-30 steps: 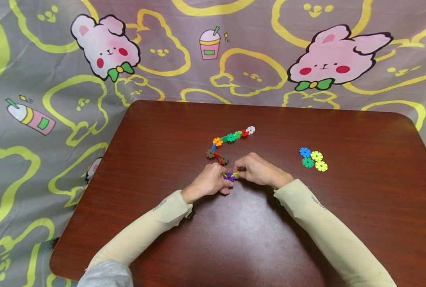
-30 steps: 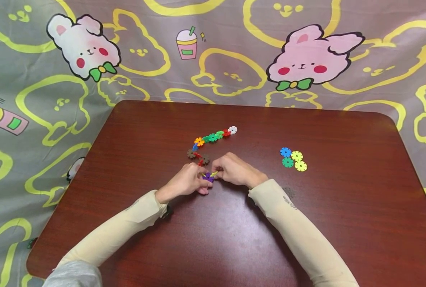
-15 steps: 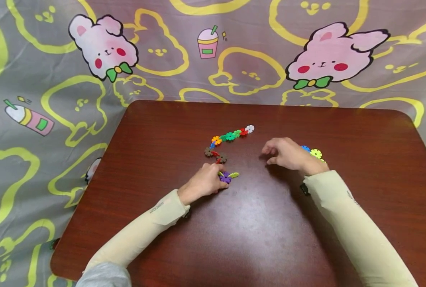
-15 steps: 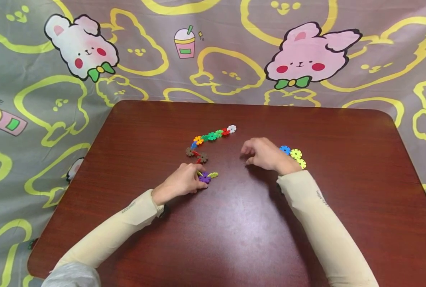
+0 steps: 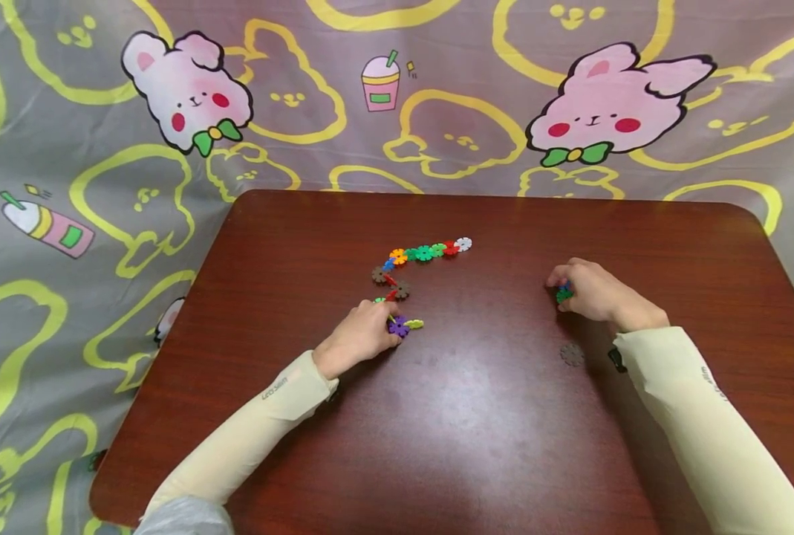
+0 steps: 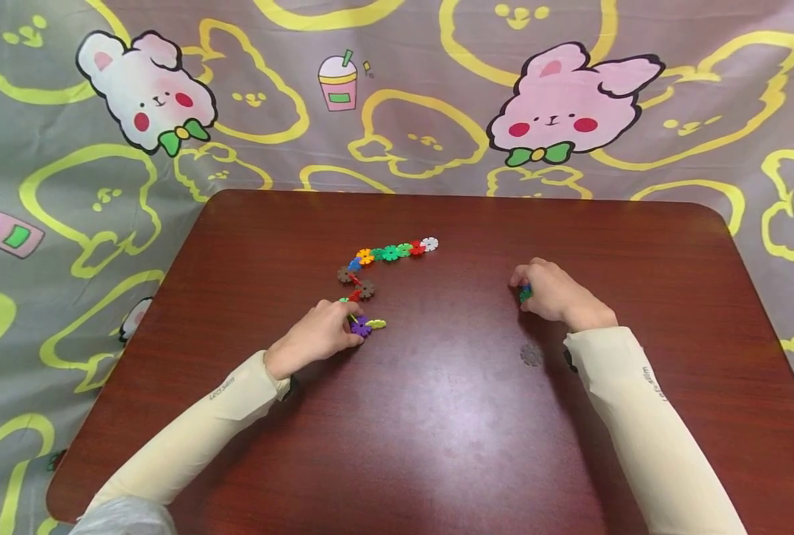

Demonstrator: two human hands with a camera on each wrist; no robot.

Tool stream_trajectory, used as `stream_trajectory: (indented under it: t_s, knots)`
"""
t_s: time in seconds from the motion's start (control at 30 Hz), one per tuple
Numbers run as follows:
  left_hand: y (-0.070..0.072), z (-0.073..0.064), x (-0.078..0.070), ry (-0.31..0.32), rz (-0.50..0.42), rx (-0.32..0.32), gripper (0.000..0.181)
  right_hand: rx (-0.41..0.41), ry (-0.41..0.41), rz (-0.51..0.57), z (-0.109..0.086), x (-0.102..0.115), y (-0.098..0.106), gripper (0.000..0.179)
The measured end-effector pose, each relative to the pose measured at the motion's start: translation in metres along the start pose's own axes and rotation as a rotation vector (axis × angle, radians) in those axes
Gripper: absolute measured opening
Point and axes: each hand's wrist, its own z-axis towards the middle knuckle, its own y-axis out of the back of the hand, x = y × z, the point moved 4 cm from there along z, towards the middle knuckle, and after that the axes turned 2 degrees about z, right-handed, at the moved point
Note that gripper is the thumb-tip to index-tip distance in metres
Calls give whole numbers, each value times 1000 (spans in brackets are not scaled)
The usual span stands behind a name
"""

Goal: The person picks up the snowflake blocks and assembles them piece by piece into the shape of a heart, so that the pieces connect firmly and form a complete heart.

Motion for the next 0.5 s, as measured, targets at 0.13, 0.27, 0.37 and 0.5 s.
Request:
stream_trajectory:
  t_s: [0.13, 0.27, 0.37, 0.5]
  knots:
    - [1, -2, 1, -5, 9, -16, 30, -14, -10, -8, 2, -1, 0, 30]
    - [2, -3, 1, -25, 8, -48, 33, -14, -9, -4, 3, -2, -1, 27]
    - [2, -3, 1, -42, 9, -70, 32, -11, -1, -9, 3, -3, -2, 27]
    - [3, -3, 1, -43, 13, -86, 34, -24, 23, -25, 1, -3, -1, 28]
